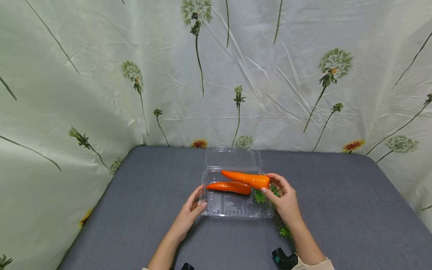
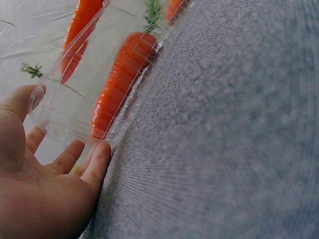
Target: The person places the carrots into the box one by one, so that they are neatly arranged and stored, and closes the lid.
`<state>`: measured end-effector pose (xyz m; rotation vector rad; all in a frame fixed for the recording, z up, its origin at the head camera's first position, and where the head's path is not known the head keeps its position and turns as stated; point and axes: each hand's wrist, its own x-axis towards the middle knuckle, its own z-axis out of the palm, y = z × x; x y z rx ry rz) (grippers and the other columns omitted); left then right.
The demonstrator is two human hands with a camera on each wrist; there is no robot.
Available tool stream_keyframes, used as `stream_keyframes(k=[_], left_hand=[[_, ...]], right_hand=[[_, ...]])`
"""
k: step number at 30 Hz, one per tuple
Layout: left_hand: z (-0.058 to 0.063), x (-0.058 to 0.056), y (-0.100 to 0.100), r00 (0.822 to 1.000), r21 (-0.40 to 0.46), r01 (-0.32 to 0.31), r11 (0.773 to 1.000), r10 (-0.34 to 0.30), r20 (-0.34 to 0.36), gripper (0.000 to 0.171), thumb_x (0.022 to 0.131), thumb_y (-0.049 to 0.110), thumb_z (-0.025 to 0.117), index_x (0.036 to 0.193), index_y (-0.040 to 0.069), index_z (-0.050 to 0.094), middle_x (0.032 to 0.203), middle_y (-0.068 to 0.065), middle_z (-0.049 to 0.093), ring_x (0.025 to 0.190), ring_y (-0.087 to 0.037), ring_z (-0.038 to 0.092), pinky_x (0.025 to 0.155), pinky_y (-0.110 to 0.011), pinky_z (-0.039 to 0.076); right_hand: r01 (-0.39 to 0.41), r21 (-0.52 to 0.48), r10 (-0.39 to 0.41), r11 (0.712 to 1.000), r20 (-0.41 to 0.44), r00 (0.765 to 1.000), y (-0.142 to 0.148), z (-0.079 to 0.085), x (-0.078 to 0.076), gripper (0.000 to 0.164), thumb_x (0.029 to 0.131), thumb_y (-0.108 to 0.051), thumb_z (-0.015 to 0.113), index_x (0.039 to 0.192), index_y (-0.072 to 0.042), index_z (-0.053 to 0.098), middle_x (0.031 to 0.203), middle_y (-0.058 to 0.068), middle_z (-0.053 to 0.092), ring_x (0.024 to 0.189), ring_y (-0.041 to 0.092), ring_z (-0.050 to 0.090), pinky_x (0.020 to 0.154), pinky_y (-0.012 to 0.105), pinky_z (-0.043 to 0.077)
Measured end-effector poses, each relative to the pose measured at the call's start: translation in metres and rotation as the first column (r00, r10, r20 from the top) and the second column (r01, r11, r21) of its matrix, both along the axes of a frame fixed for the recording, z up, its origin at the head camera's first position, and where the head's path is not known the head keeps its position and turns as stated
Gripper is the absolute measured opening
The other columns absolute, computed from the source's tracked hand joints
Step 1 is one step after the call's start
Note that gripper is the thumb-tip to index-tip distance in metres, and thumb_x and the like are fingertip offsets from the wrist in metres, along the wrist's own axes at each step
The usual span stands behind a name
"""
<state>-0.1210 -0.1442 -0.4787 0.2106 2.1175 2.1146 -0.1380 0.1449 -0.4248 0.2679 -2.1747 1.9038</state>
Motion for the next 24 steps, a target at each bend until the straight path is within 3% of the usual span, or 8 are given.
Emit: stream_keyframes(k=[6,15,24], left_hand=[[-0.002,-0.001,-0.001,1.000,-0.010,0.013,1.000,-0.013,-0.004,0.056,0.090,0.017,0.055,0.140,0.019,0.030,0.140,-0.015,0.027,0.117,-0.034,0.040,0.091,-0.042,0.035],[0.001,-0.001,0.000,1.000,0.016,0.016,1.000,-0.016,0.001,0.056,0.090,0.013,0.054,0.140,0.017,0.029,0.141,-0.016,0.026,0.118,-0.035,0.039,0.092,-0.042,0.034],[0.025,0.008,0.004,1.000,0.015,0.027,1.000,-0.027,-0.010,0.055,0.091,0.006,0.051,0.140,0.007,0.026,0.140,-0.023,0.024,0.117,-0.041,0.037,0.092,-0.044,0.033]], right_hand=[[-0.023,-0.002,0.023,1.000,-0.032,0.999,-0.004,-0.002,-0.002,0.041,0.080,-0.002,0.066,0.118,0.002,0.053,0.112,0.015,0.054,0.100,0.011,0.051,0.074,0.020,0.046],[-0.046,0.039,0.045,0.998,0.012,0.999,-0.011,-0.003,-0.009,0.043,0.078,-0.009,0.070,0.118,0.000,0.055,0.112,0.009,0.057,0.098,0.013,0.052,0.077,0.024,0.043],[-0.113,0.089,0.109,0.990,0.050,0.993,-0.019,-0.003,-0.013,0.043,0.080,-0.016,0.069,0.119,-0.003,0.056,0.116,0.008,0.056,0.101,0.014,0.052,0.083,0.031,0.041]])
